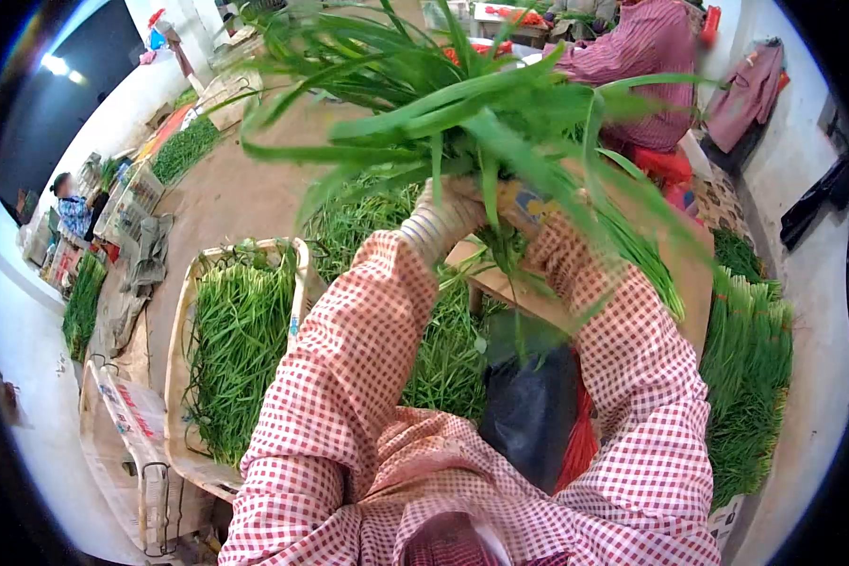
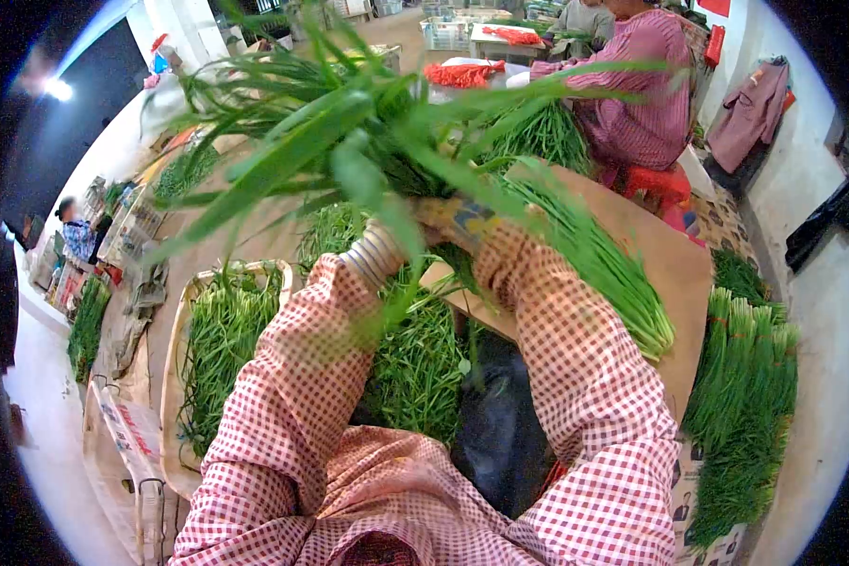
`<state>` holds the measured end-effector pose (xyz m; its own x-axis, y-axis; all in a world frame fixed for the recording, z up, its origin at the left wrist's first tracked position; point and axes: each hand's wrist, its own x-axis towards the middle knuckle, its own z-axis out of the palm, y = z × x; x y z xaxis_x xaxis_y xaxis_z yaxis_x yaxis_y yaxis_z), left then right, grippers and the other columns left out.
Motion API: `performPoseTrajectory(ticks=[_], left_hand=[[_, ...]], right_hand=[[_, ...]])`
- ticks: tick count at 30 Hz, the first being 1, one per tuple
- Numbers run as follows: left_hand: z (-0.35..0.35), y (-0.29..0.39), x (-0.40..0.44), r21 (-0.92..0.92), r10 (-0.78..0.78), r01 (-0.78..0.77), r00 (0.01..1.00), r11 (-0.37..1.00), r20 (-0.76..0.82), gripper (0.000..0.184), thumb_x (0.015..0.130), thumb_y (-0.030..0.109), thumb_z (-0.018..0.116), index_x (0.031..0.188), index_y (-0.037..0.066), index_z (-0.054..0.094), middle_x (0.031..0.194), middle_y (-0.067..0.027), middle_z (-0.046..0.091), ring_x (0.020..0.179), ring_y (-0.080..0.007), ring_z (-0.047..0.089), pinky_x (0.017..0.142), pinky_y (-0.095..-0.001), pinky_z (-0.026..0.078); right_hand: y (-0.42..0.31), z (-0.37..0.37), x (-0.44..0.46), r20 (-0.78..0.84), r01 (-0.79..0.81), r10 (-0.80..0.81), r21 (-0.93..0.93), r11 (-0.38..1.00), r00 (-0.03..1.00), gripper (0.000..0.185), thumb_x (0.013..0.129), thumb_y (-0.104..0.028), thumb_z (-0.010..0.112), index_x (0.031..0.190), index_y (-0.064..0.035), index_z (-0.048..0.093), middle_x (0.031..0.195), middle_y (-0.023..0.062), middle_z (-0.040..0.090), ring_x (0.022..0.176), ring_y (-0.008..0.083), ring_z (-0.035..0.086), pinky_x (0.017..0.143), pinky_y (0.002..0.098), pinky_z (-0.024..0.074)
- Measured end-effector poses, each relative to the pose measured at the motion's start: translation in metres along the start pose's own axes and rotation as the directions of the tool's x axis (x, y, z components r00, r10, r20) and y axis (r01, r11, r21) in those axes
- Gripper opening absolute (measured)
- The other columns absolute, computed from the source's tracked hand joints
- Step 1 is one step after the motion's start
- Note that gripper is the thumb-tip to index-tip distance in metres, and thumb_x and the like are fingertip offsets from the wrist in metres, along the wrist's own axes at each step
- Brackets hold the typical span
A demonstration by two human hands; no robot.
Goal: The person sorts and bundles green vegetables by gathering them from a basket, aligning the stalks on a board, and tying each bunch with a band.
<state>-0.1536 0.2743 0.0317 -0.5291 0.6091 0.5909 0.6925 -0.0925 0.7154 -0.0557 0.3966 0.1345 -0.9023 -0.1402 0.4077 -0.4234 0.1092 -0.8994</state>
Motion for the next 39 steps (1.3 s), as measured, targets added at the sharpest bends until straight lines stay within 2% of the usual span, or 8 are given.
performPoseTrajectory(ticks=[3, 9, 14, 17, 22, 30, 34, 39], left_hand=[[-0.017, 0.015, -0.019, 0.574, -0.086, 0.045, 0.995, 0.817, 0.044, 0.04, 0.099, 0.032, 0.036, 0.122, 0.005, 0.055, 0.12, -0.0197, 0.059, 0.102, -0.031, 0.059, 0.095, -0.0493, 0.046], [-0.023, 0.093, -0.071, -0.125, -0.061, 0.003, 0.882, 0.992, -0.467, 0.04, 0.097, 0.034, 0.041, 0.127, 0.012, 0.055, 0.127, -0.0057, 0.058, 0.117, -0.0214, 0.052, 0.101, -0.0415, 0.04], [-0.072, 0.182, -0.15, 0.544, -0.334, 0.434, 0.901, 0.718, -0.278, 0.074, 0.074, 0.022, 0.079, 0.135, 0.004, 0.042, 0.129, -0.0144, 0.055, 0.12, -0.0278, 0.052, 0.103, -0.0371, 0.039], [-0.116, 0.173, -0.23, -0.183, -0.946, 0.929, 0.323, 0.322, -0.027, 0.068, 0.083, 0.026, 0.07, 0.139, 0.005, 0.038, 0.138, -0.0172, 0.047, 0.123, -0.0287, 0.049, 0.103, -0.0407, 0.041], [-0.068, 0.201, -0.262, -0.961, -0.765, 0.275, 0.612, -0.034, 0.202, 0.072, 0.083, 0.027, 0.067, 0.143, 0.007, 0.033, 0.135, -0.0169, 0.05, 0.119, -0.0295, 0.053, 0.1, -0.0448, 0.043], [-0.032, 0.162, -0.306, -0.929, -0.707, 0.344, 0.625, -0.133, 0.333, 0.073, 0.079, 0.017, 0.063, 0.144, 0.005, 0.032, 0.13, -0.0171, 0.054, 0.109, -0.0287, 0.059, 0.095, -0.0462, 0.05], [-0.043, 0.185, -0.285, -0.909, -0.923, 0.416, 0.358, 0.02, 0.144, 0.066, 0.074, 0.01, 0.062, 0.136, -0.002, 0.042, 0.119, -0.0209, 0.06, 0.094, -0.024, 0.064, 0.086, -0.041, 0.055], [-0.051, 0.199, -0.332, -0.938, -0.831, 0.284, 0.46, -0.198, 0.315, 0.072, 0.068, 0.003, 0.062, 0.137, -0.002, 0.04, 0.121, -0.0237, 0.057, 0.083, -0.0288, 0.066, 0.069, -0.0373, 0.06]], right_hand=[[-0.005, 0.02, -0.003, 0.012, 0.037, -0.037, -0.024, 0.999, 0.999, 0.063, 0.076, -0.024, 0.072, 0.131, -0.0087, 0.047, 0.126, 0.0123, 0.059, 0.114, 0.0235, 0.057, 0.098, 0.035, 0.0447], [-0.025, 0.086, 0.0, 0.072, 0.17, -0.164, -0.076, 0.983, 0.984, 0.051, 0.078, -0.02, 0.068, 0.126, -0.0104, 0.055, 0.123, 0.0106, 0.062, 0.11, 0.0221, 0.06, 0.095, 0.0345, 0.0473], [0.008, 0.121, 0.013, 0.356, 0.555, -0.502, -0.057, 0.83, 0.788, 0.04, 0.08, -0.015, 0.064, 0.12, -0.012, 0.061, 0.115, 0.0097, 0.065, 0.104, 0.0225, 0.063, 0.091, 0.0347, 0.0497], [0.0, 0.15, -0.006, 0.534, 0.69, -0.586, 0.007, 0.724, 0.609, 0.041, 0.076, -0.011, 0.066, 0.117, -0.014, 0.062, 0.109, 0.0103, 0.065, 0.104, 0.0275, 0.061, 0.092, 0.0368, 0.0489], [0.0, 0.205, -0.11, 0.689, 0.952, -0.675, -0.075, 0.295, 0.263, 0.044, 0.074, -0.019, 0.067, 0.117, -0.0181, 0.058, 0.117, 0.0061, 0.059, 0.115, 0.0265, 0.055, 0.109, 0.046, 0.0348], [0.068, 0.224, -0.187, 0.617, 0.781, -0.669, 0.137, 0.61, 0.415, 0.049, 0.078, -0.029, 0.057, 0.125, -0.0129, 0.054, 0.12, 0.0126, 0.058, 0.114, 0.0337, 0.053, 0.107, 0.05, 0.0324], [0.039, 0.179, -0.18, 0.585, 0.474, -0.591, 0.361, 0.803, 0.556, 0.056, 0.068, -0.015, 0.064, 0.124, -0.0072, 0.057, 0.115, 0.0192, 0.059, 0.107, 0.0379, 0.058, 0.092, 0.05, 0.0475], [0.076, 0.107, -0.178, 0.273, 0.399, -0.348, -0.158, 0.903, 0.897, 0.044, 0.069, -0.019, 0.073, 0.11, -0.0098, 0.061, 0.115, 0.0157, 0.058, 0.114, 0.0364, 0.053, 0.093, 0.0499, 0.0459]])
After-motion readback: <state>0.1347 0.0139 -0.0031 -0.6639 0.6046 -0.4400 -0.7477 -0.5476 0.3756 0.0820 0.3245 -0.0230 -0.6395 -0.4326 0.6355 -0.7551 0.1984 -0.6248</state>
